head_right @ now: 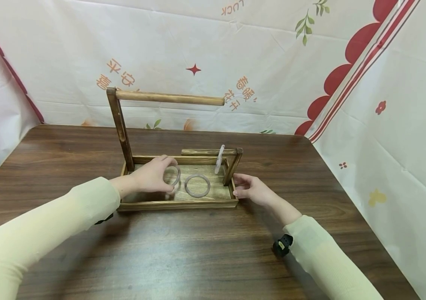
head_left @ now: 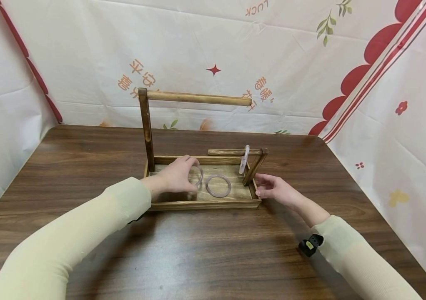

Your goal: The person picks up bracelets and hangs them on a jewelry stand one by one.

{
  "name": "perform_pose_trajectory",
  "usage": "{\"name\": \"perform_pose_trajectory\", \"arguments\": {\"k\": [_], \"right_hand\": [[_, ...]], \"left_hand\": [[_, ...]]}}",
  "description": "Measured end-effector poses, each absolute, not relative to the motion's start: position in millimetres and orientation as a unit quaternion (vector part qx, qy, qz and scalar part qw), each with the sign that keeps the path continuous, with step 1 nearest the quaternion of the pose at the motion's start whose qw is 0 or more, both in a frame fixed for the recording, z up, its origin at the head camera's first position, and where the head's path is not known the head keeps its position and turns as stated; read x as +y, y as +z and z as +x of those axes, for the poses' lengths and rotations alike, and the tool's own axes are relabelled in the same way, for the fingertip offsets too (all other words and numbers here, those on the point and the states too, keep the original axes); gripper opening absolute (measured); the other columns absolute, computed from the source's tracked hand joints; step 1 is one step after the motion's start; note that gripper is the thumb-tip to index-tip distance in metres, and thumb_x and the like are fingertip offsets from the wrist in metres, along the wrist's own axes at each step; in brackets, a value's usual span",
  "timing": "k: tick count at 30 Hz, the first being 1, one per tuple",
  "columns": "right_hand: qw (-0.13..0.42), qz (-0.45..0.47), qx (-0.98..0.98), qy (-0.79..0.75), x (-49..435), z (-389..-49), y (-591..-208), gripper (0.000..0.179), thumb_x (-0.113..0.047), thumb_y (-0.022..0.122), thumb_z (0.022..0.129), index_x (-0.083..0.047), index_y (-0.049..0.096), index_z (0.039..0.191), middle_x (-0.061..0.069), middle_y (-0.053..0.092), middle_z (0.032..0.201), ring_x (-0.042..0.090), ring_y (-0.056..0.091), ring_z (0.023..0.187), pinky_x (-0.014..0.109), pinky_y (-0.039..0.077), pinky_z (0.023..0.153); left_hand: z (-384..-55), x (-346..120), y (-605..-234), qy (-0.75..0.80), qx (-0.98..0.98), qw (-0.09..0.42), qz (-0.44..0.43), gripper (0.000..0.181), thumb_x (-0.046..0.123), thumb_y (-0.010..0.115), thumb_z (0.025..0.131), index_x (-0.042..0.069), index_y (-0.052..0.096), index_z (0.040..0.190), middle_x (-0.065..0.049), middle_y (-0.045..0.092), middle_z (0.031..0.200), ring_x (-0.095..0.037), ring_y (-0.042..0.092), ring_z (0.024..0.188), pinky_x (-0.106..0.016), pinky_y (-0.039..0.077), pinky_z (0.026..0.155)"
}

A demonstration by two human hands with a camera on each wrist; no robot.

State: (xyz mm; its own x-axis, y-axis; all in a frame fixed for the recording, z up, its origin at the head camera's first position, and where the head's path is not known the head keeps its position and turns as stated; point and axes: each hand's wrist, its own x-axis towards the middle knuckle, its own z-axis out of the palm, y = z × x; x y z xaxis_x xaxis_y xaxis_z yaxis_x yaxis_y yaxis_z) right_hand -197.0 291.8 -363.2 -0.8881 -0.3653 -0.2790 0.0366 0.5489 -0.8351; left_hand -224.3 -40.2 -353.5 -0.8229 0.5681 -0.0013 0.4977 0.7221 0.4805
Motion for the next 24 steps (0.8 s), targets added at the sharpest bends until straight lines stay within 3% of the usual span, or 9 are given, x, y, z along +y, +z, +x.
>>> {"name": "perform_pose_trajectory", "arguments": {"k": [7, 24], "right_hand": [[0.215, -0.098, 0.855, -0.462, 292.1, -196.9, -363.5, 0.067, -0.008, 0.059, 0.089, 0.01, 0.024, 0.143, 0.034, 0.036, 0.138, 0.039, 0.045, 0.121, 0.022, 0.05, 0.084], [0.214, -0.102, 0.855, -0.462, 292.7, -196.7, -363.7, 0.066, -0.008, 0.059, 0.09, 0.011, 0.024, 0.143, 0.034, 0.036, 0.138, 0.039, 0.045, 0.121, 0.022, 0.05, 0.084]], "left_hand": [[-224.8, -41.5, -352.6, 0.253, 0.923, 0.059, 0.283, 0.066, 0.027, 0.073, 0.069, 0.005, 0.047, 0.125, -0.014, 0.051, 0.124, -0.027, 0.052, 0.109, -0.039, 0.045, 0.095], [-225.5, -49.1, -344.5, 0.293, 0.917, 0.051, 0.268, 0.06, 0.025, 0.072, 0.071, 0.008, 0.046, 0.122, -0.015, 0.05, 0.125, -0.03, 0.049, 0.118, -0.042, 0.043, 0.098]]}}
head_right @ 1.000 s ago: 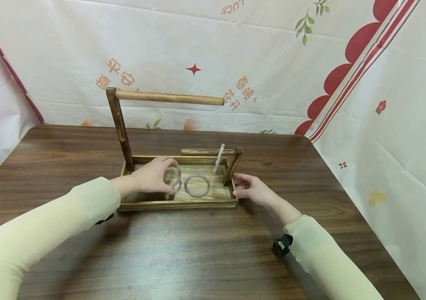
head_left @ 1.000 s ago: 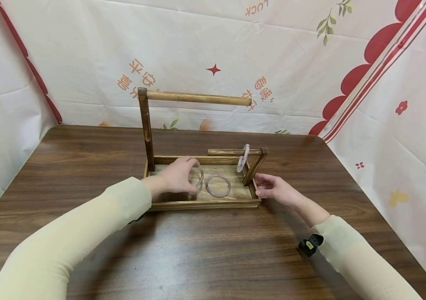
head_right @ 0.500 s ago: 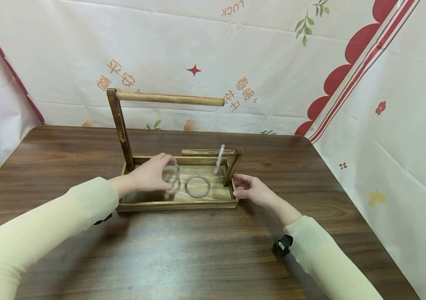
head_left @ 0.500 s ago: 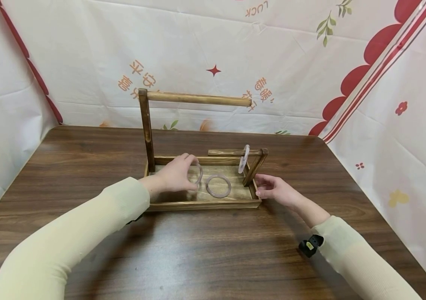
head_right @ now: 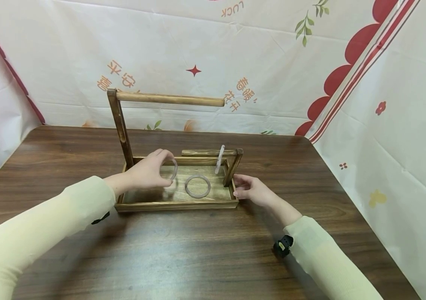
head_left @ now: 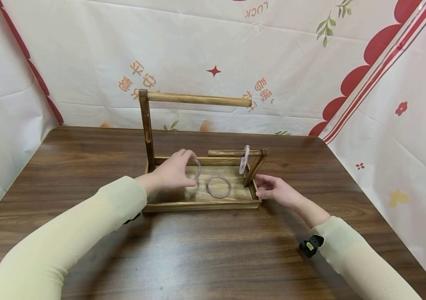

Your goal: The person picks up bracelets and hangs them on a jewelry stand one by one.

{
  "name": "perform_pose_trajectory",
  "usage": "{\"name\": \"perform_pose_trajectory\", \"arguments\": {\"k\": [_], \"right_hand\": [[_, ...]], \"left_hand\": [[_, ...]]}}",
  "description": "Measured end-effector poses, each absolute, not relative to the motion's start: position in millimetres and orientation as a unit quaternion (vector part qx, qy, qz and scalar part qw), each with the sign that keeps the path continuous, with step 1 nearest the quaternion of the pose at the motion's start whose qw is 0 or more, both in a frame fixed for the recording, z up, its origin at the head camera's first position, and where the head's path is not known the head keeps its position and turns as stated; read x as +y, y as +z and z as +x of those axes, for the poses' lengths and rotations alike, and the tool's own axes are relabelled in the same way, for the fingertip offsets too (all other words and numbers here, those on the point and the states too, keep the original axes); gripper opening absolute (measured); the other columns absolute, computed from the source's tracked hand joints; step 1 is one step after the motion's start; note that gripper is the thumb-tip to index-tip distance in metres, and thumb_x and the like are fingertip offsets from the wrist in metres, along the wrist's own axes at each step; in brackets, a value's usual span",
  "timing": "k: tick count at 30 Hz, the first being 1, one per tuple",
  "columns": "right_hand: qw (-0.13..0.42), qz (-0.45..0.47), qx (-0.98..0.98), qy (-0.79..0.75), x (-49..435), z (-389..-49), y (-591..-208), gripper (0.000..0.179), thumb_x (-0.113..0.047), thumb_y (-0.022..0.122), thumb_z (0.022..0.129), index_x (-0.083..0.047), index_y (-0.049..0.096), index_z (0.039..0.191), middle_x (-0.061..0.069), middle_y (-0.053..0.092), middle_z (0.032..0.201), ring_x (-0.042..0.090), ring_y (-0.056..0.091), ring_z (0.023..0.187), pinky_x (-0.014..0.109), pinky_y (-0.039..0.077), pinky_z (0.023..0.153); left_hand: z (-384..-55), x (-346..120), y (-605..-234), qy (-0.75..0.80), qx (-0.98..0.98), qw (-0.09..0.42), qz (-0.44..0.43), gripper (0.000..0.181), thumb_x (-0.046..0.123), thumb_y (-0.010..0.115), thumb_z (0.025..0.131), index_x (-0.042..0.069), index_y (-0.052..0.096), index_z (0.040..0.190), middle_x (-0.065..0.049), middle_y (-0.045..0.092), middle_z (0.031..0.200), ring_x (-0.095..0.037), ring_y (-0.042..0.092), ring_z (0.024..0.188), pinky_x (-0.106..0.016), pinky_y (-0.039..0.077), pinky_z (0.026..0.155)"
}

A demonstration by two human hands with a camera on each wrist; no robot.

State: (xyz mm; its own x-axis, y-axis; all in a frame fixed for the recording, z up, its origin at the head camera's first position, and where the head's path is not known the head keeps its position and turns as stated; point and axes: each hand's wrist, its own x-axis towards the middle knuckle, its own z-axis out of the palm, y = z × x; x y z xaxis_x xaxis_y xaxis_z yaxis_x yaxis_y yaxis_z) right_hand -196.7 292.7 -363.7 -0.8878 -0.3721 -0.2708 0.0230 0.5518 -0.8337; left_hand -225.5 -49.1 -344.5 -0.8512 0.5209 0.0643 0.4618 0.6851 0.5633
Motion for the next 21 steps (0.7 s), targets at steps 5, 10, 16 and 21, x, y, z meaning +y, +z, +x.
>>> {"name": "perform_pose_trajectory", "arguments": {"k": [5, 10, 16, 21], "right_hand": [[0.214, -0.102, 0.855, -0.462, 293, -197, -364, 0.066, -0.008, 0.059, 0.09, 0.01, 0.024, 0.143, 0.034, 0.036, 0.138, 0.04, 0.045, 0.121, 0.023, 0.05, 0.084], [0.213, -0.101, 0.855, -0.462, 293, -196, -364, 0.066, -0.008, 0.059, 0.09, 0.01, 0.024, 0.143, 0.034, 0.036, 0.138, 0.04, 0.045, 0.122, 0.023, 0.05, 0.084], [0.214, -0.1, 0.855, -0.462, 292, -196, -364, 0.066, -0.008, 0.059, 0.09, 0.01, 0.024, 0.143, 0.034, 0.036, 0.138, 0.04, 0.045, 0.122, 0.023, 0.05, 0.084], [0.214, -0.1, 0.855, -0.462, 292, -197, -363, 0.066, -0.008, 0.058, 0.09, 0.01, 0.023, 0.143, 0.034, 0.036, 0.138, 0.04, 0.045, 0.122, 0.023, 0.05, 0.084]], "left_hand": [[-226, -51, -343, 0.305, 0.913, 0.044, 0.267, 0.058, 0.025, 0.071, 0.071, 0.008, 0.046, 0.121, -0.015, 0.05, 0.124, -0.031, 0.049, 0.117, -0.042, 0.043, 0.096], [-225, -52, -340, 0.312, 0.912, 0.045, 0.261, 0.059, 0.024, 0.07, 0.071, 0.008, 0.045, 0.122, -0.016, 0.049, 0.125, -0.031, 0.049, 0.117, -0.043, 0.043, 0.096], [-225, -53, -336, 0.327, 0.908, 0.046, 0.258, 0.057, 0.024, 0.07, 0.073, 0.009, 0.045, 0.122, -0.015, 0.049, 0.123, -0.029, 0.049, 0.116, -0.043, 0.043, 0.097], [-225, -55, -332, 0.337, 0.905, 0.041, 0.257, 0.058, 0.027, 0.07, 0.074, 0.008, 0.044, 0.122, -0.013, 0.047, 0.124, -0.029, 0.047, 0.119, -0.044, 0.041, 0.1]]}}
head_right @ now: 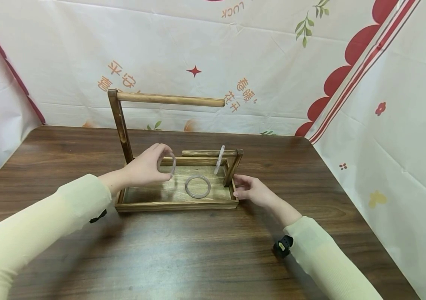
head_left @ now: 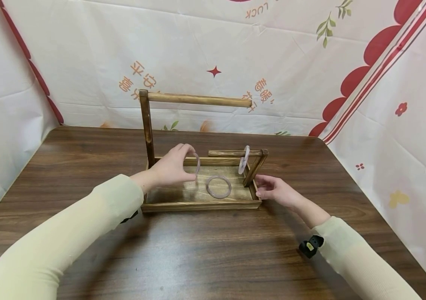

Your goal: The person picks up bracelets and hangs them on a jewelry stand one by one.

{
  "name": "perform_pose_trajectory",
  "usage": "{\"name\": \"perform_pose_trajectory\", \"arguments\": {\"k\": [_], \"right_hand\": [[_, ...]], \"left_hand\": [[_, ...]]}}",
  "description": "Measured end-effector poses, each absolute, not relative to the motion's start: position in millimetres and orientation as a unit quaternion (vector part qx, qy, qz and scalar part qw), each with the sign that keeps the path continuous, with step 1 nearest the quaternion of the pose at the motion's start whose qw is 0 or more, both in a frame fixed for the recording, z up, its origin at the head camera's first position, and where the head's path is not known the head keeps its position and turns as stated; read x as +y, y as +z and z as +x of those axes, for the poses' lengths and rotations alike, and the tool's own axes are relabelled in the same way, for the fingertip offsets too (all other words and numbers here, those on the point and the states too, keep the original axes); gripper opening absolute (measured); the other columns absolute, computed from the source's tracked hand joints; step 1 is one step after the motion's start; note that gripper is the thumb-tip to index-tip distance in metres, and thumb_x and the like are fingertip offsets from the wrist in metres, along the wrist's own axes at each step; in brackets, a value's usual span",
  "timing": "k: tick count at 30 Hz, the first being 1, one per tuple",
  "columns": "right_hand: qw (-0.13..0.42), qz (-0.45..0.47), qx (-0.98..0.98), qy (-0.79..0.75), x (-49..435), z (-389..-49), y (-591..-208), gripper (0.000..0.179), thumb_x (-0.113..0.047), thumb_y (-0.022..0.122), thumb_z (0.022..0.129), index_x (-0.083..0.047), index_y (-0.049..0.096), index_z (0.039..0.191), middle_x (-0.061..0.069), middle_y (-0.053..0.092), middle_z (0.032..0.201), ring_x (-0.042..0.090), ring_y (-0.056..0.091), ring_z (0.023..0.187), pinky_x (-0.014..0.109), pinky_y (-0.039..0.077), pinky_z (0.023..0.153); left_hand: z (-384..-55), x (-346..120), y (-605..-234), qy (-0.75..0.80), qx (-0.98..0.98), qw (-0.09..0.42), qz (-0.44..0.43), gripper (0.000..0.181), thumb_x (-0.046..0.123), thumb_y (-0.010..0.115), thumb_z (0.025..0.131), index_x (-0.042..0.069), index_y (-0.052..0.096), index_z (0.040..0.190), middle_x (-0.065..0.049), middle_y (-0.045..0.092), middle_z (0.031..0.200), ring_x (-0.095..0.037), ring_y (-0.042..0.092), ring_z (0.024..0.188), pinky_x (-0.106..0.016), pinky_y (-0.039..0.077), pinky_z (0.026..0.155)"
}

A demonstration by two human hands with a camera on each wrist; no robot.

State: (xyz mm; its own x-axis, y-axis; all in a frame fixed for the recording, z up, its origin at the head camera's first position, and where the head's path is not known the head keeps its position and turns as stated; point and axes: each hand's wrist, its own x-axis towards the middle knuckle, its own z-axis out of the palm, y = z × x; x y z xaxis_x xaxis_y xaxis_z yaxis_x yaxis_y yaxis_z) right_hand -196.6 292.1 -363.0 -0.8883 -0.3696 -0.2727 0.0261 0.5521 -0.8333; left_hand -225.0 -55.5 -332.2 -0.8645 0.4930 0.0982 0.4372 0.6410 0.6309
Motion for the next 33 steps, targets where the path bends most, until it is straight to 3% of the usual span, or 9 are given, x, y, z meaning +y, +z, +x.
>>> {"name": "perform_pose_trajectory", "arguments": {"k": [13, 25, 33], "right_hand": [[0.212, -0.104, 0.856, -0.46, 292, -198, -362, 0.066, -0.008, 0.058, 0.09, 0.01, 0.024, 0.143, 0.034, 0.036, 0.138, 0.041, 0.045, 0.122, 0.022, 0.05, 0.084], [0.212, -0.106, 0.858, -0.457, 292, -196, -362, 0.066, -0.008, 0.058, 0.09, 0.011, 0.024, 0.143, 0.034, 0.036, 0.138, 0.04, 0.045, 0.122, 0.022, 0.05, 0.084], [0.213, -0.107, 0.855, -0.46, 293, -197, -363, 0.066, -0.008, 0.058, 0.09, 0.011, 0.023, 0.143, 0.035, 0.036, 0.138, 0.041, 0.044, 0.123, 0.022, 0.05, 0.084]], "left_hand": [[-227, -60, -326, 0.351, 0.899, 0.018, 0.259, 0.059, 0.026, 0.071, 0.074, 0.006, 0.044, 0.123, -0.01, 0.047, 0.121, -0.028, 0.048, 0.109, -0.042, 0.042, 0.094], [-225, -59, -318, 0.366, 0.897, 0.008, 0.248, 0.058, 0.025, 0.07, 0.073, 0.006, 0.044, 0.121, -0.01, 0.047, 0.118, -0.025, 0.048, 0.109, -0.042, 0.041, 0.098], [-226, -58, -314, 0.374, 0.895, 0.012, 0.244, 0.063, 0.026, 0.068, 0.075, 0.004, 0.041, 0.127, -0.011, 0.045, 0.126, -0.025, 0.047, 0.112, -0.041, 0.039, 0.101]]}}
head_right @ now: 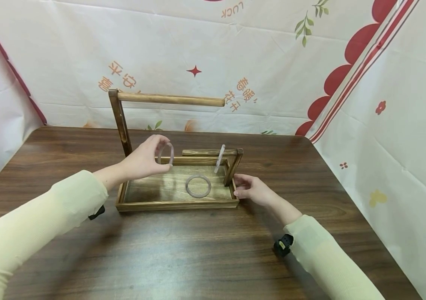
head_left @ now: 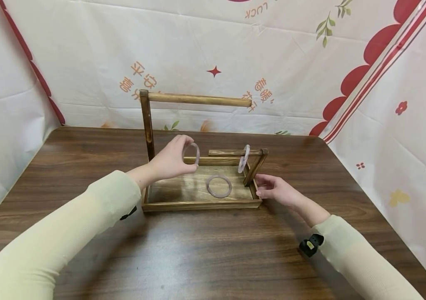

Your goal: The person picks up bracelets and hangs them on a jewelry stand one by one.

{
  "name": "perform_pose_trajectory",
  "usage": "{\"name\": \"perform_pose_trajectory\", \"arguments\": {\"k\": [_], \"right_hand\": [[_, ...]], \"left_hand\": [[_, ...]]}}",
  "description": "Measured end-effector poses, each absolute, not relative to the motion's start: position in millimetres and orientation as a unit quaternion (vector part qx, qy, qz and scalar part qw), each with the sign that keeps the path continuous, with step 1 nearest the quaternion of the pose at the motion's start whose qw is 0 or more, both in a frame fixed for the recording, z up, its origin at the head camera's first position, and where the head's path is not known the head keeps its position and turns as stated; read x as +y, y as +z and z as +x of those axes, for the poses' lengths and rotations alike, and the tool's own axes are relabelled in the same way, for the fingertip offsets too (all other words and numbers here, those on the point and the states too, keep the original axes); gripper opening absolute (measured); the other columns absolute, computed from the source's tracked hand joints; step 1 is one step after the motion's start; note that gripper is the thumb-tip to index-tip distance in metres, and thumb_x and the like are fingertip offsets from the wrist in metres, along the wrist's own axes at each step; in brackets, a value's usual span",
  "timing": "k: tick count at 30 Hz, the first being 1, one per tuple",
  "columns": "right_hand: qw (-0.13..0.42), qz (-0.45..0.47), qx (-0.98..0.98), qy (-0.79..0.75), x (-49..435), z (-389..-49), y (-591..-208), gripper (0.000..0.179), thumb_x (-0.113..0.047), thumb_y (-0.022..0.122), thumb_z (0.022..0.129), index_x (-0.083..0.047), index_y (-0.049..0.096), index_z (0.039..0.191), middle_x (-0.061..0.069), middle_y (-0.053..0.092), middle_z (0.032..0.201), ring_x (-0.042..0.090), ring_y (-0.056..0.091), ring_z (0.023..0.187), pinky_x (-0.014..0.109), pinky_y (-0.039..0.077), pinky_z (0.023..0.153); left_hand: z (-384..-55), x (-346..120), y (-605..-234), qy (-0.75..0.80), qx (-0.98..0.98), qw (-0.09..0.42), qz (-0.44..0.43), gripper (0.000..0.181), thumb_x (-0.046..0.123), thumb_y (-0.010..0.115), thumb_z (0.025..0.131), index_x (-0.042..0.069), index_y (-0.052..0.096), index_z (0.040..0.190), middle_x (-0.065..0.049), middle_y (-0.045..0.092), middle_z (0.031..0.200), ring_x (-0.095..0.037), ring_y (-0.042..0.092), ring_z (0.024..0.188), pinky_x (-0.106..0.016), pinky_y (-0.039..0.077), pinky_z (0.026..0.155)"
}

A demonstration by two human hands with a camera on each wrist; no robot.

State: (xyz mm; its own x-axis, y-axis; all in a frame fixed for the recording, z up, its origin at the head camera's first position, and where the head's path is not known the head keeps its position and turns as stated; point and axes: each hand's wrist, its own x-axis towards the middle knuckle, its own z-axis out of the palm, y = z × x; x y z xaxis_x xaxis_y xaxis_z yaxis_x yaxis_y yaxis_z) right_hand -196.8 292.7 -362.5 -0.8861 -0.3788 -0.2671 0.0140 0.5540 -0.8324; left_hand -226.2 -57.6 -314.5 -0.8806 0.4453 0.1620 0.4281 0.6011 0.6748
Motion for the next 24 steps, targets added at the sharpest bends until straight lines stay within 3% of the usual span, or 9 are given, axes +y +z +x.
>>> {"name": "perform_pose_trajectory", "arguments": {"k": [13, 24], "right_hand": [[0.214, -0.102, 0.856, -0.46, 291, -195, -362, 0.066, -0.008, 0.059, 0.09, 0.01, 0.024, 0.143, 0.034, 0.036, 0.139, 0.04, 0.045, 0.122, 0.023, 0.05, 0.085], [0.215, -0.104, 0.857, -0.457, 291, -196, -361, 0.066, -0.009, 0.058, 0.09, 0.01, 0.023, 0.143, 0.034, 0.036, 0.138, 0.041, 0.044, 0.122, 0.026, 0.05, 0.086]], "left_hand": [[-222, -54, -306, 0.373, 0.896, 0.01, 0.243, 0.07, 0.028, 0.068, 0.077, 0.0, 0.038, 0.134, -0.016, 0.041, 0.134, -0.03, 0.045, 0.119, -0.043, 0.037, 0.103], [-221, -47, -299, 0.377, 0.892, -0.011, 0.249, 0.07, 0.026, 0.069, 0.075, -0.001, 0.039, 0.133, -0.016, 0.043, 0.133, -0.027, 0.045, 0.116, -0.041, 0.037, 0.104]]}}
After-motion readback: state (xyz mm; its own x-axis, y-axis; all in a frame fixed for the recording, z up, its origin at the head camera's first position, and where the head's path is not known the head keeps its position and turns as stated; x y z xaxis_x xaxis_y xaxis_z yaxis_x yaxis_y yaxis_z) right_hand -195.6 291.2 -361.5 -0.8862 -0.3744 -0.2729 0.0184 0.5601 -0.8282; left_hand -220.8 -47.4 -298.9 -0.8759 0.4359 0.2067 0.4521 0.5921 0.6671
